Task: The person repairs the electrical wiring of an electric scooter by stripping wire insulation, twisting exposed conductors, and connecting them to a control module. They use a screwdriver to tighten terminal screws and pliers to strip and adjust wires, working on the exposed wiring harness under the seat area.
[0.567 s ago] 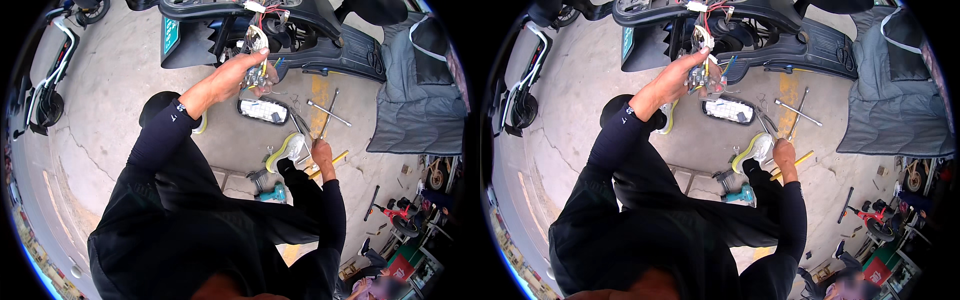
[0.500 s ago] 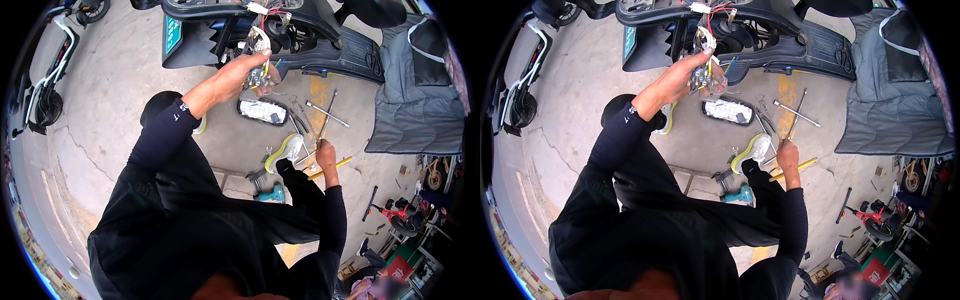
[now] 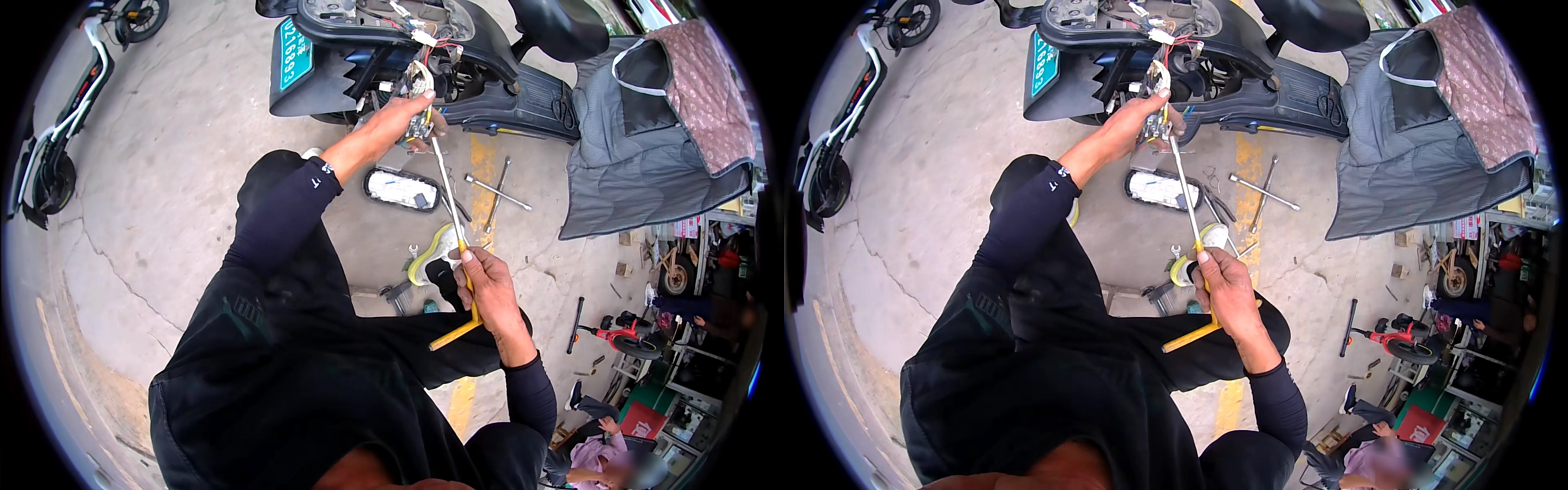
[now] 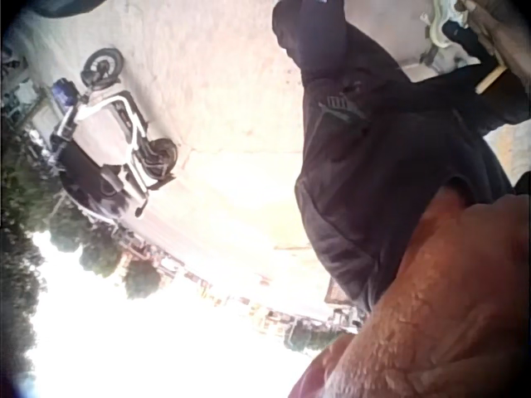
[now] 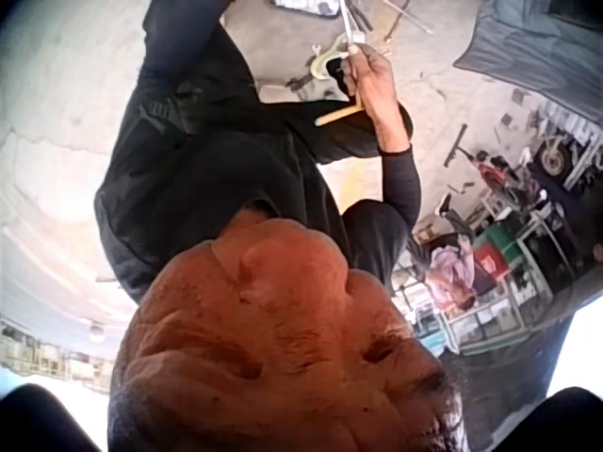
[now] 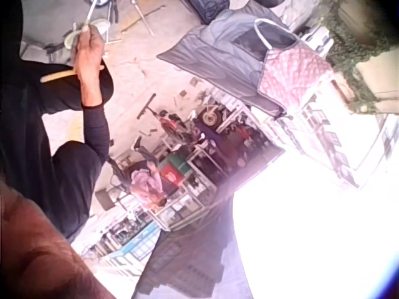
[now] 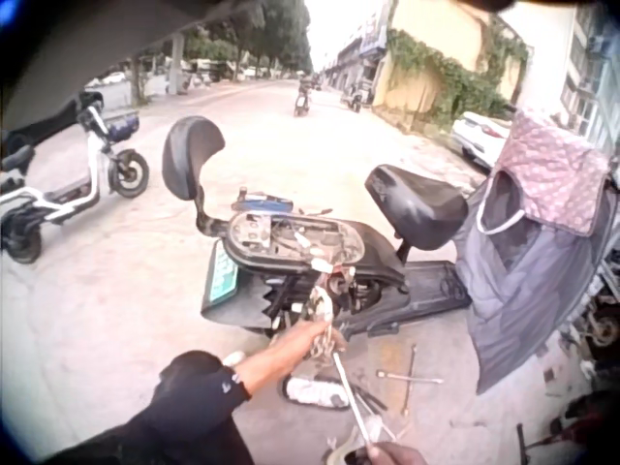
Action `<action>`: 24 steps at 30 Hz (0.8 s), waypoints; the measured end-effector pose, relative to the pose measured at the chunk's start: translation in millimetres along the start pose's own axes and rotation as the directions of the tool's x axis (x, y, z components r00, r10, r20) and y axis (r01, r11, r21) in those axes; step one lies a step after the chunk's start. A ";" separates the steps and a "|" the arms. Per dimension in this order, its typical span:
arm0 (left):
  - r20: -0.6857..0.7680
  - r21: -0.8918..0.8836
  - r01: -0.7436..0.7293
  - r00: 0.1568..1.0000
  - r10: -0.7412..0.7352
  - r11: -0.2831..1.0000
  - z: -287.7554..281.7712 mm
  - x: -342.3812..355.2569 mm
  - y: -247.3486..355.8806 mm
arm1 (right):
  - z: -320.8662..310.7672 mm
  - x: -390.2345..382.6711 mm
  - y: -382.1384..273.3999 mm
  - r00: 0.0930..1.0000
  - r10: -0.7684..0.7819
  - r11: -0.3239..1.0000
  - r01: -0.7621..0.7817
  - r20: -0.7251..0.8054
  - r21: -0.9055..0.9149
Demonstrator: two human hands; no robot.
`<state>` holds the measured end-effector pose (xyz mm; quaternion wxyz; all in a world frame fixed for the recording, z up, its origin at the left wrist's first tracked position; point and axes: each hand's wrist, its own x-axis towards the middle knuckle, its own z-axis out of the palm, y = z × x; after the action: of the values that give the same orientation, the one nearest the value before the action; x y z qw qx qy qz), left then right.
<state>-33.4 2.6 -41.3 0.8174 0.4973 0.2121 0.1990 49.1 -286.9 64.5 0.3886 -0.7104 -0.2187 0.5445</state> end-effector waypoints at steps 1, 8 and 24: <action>-0.002 0.008 0.003 1.000 -0.003 1.000 -2.0 -0.2 0.4 | 0.8 2.6 -2.4 1.000 -0.006 1.000 0.006 -0.004 -0.021; 0.027 0.067 -0.006 1.000 0.005 0.998 -10.4 -6.1 4.8 | 7.0 13.8 -12.5 1.000 -0.011 0.996 0.013 0.018 -0.089; 0.044 0.220 -0.125 0.992 0.119 0.967 -8.0 -7.5 7.5 | 3.5 31.4 -29.0 0.967 0.155 0.983 -0.132 0.204 -0.125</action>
<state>-44.9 7.6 -36.9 0.7461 0.6006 0.1895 0.2163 58.8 -245.3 68.1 0.2824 -0.6824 -0.2370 0.6313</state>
